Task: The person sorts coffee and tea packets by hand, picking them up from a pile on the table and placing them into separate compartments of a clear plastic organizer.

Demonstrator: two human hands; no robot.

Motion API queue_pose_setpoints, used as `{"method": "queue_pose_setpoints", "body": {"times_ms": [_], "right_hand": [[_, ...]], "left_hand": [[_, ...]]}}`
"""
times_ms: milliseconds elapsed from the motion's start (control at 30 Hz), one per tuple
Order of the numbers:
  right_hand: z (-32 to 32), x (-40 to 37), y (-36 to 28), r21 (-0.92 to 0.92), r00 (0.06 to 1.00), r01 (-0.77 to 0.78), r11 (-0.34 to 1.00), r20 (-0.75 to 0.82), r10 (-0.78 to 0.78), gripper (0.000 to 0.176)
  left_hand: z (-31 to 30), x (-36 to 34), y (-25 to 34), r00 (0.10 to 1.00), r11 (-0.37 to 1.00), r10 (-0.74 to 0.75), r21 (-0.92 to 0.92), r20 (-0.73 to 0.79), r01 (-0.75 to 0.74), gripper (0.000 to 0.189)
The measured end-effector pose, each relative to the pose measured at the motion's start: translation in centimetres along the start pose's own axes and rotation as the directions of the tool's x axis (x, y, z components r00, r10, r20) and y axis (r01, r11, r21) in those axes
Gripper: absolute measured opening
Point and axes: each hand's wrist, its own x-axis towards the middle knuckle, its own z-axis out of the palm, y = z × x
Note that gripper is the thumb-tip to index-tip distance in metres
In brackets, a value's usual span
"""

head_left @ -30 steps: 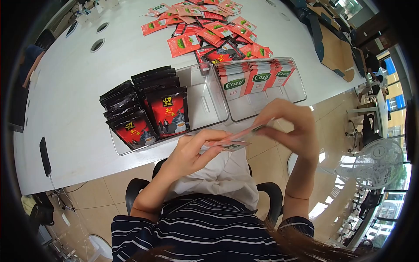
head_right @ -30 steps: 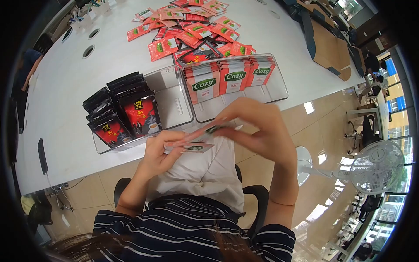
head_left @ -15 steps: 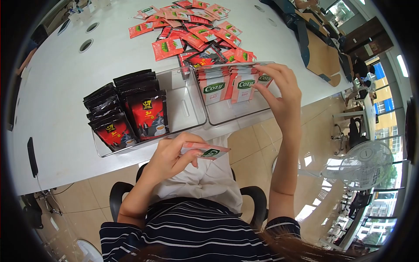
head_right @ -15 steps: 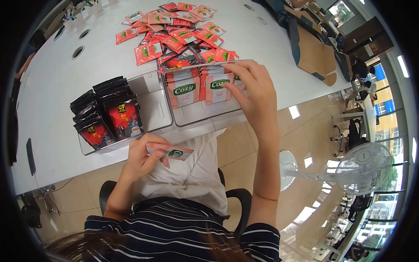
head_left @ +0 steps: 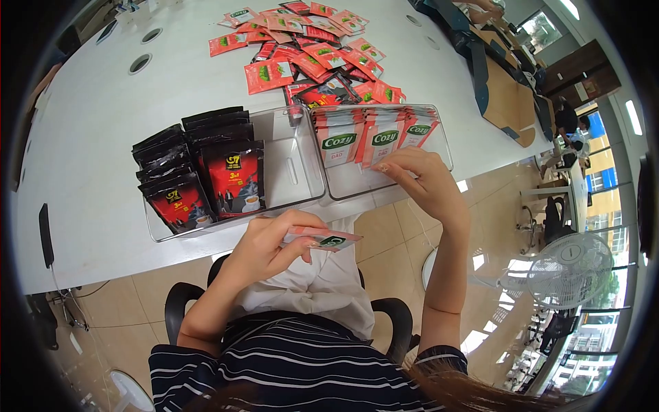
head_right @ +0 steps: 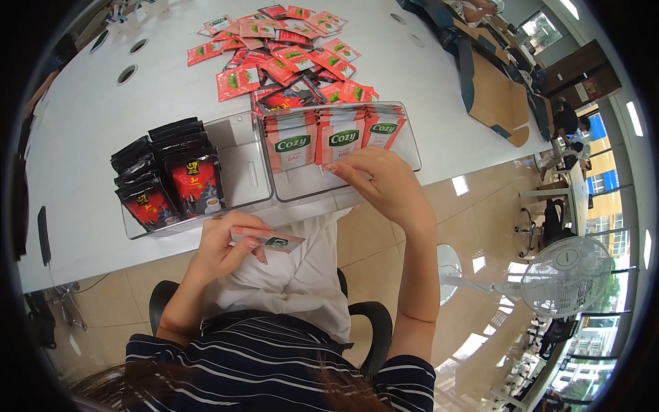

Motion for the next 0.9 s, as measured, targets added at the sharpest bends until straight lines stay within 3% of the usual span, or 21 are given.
{"method": "queue_pose_setpoints", "body": {"times_ms": [133,233,567,667,733,900], "right_hand": [[0.3,0.3,0.4,0.009,0.997,0.05,0.999,-0.058,-0.049,0.024],[0.3,0.5,0.0,0.002,0.998,0.05,0.999,-0.036,-0.05,0.021],[-0.3,0.3,-1.4,0.119,0.995,0.088,0.989,-0.058,-0.081,0.021],[-0.2,-0.4,-2.4,0.196,0.954,0.265,0.944,-0.198,-0.227,0.02],[-0.1,-0.8,-4.1,0.205,0.929,0.35,0.914,-0.196,-0.312,0.022],[1.4,-1.2,-5.5,0.308,0.938,0.346,0.886,-0.133,-0.32,0.025]], "left_hand": [[0.2,0.1,0.0,0.999,0.999,0.032,-0.011,-0.036,-0.032,0.021],[0.5,0.3,-0.4,0.984,0.979,0.158,0.141,-0.083,-0.146,0.023],[0.5,0.3,-0.4,0.993,0.99,0.096,0.114,-0.065,-0.088,0.027],[0.4,0.5,0.0,0.993,0.987,0.108,0.128,-0.055,-0.1,0.028],[0.4,0.7,0.3,0.992,0.987,0.118,0.114,-0.052,-0.112,0.028],[0.5,0.3,0.0,0.994,0.993,0.08,0.097,-0.068,-0.074,0.03]]}}
